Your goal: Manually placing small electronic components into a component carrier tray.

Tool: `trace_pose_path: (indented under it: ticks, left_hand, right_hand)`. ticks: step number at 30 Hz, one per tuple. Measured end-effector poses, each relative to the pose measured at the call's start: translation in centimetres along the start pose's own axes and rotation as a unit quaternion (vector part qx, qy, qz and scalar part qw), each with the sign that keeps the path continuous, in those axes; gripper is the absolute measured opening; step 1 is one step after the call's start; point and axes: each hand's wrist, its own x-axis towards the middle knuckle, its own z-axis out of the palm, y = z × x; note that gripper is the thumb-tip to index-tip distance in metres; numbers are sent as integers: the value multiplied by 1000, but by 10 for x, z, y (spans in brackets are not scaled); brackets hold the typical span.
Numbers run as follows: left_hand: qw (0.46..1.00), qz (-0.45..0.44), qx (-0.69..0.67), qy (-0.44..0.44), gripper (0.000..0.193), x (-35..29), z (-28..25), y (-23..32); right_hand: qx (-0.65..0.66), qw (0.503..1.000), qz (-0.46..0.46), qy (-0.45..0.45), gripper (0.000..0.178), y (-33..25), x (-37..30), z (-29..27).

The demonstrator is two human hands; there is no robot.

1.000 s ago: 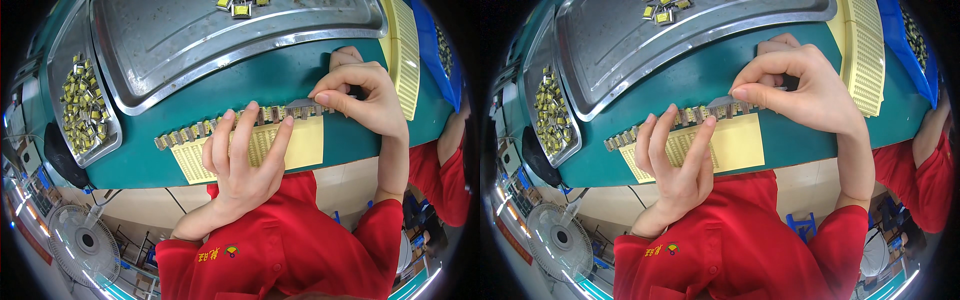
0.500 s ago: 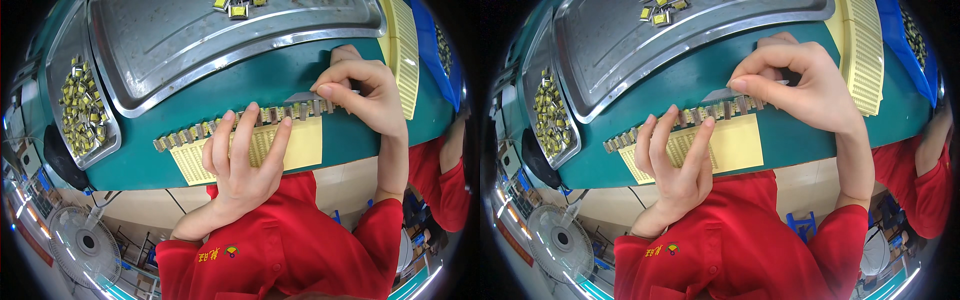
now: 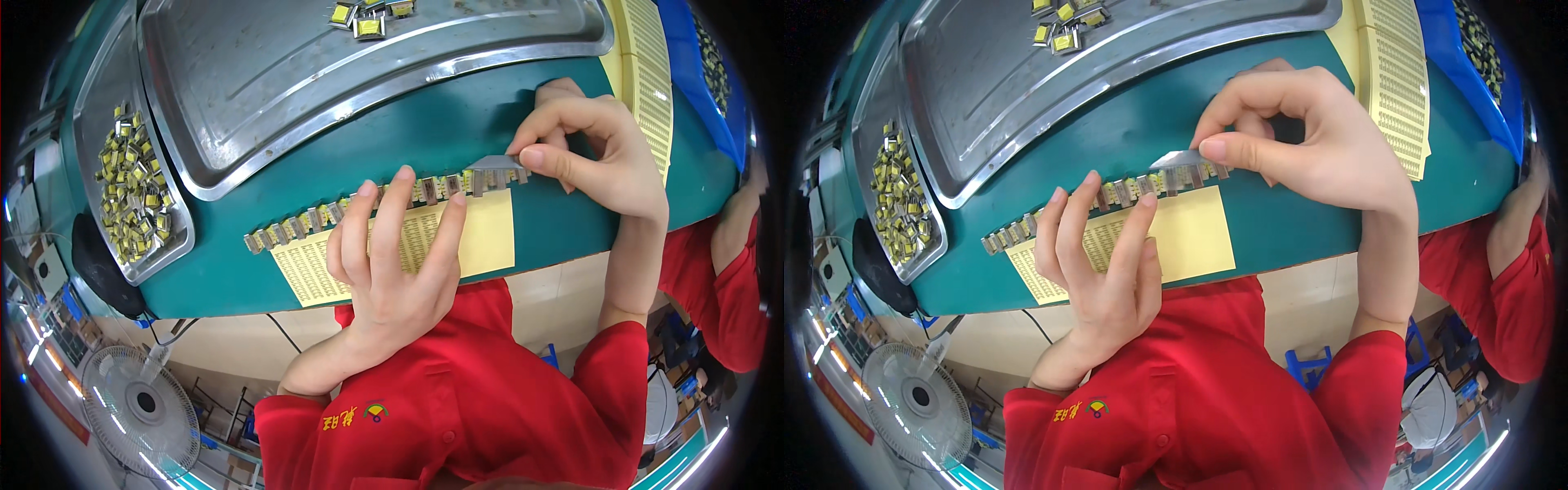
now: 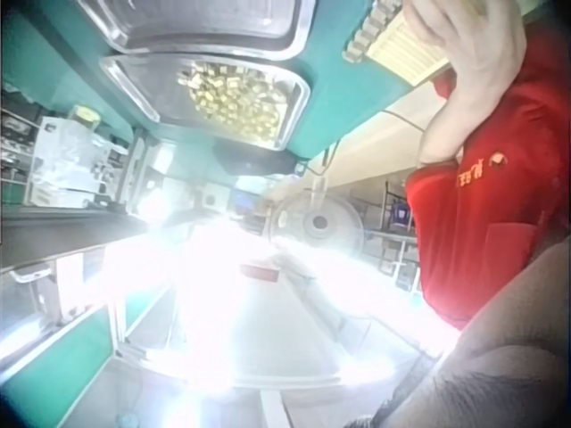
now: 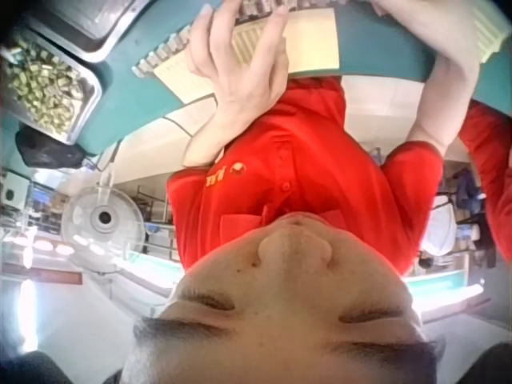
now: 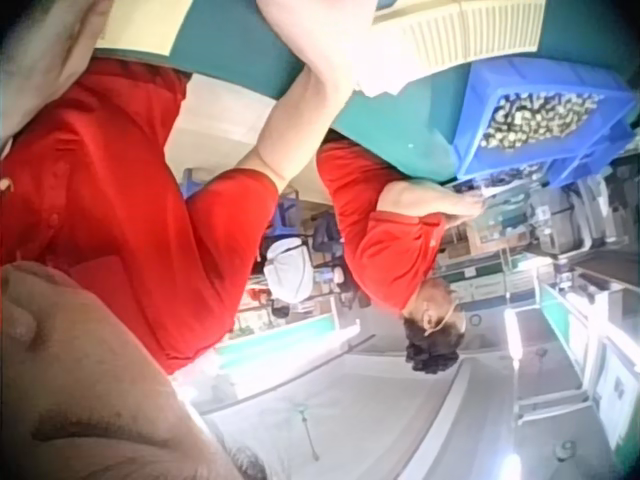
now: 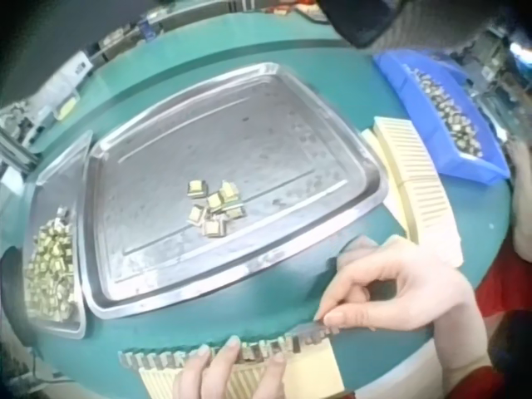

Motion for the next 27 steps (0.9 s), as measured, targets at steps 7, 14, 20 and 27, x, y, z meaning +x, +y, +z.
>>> trace_pose_path:
  ticks: [7, 14, 20, 27]
  left_hand:
    - [999, -13, 16, 42, 41, 2, 8, 3]
    - [1000, 8, -12, -14, 42, 3, 3, 2]
    - [999, -8, 16, 38, 42, 2, 8, 2]
    - [999, -7, 12, 34, 41, 3, 6, 2]
  right_hand:
    - [-49, 997, -64, -4, 11, 1, 1, 1]
    - [-82, 995, -49, -19, 11, -2, 2, 2]
    - [-90, 994, -51, -19, 12, -3, 3, 2]
    - [-83, 995, -53, -4, 12, -1, 2, 4]
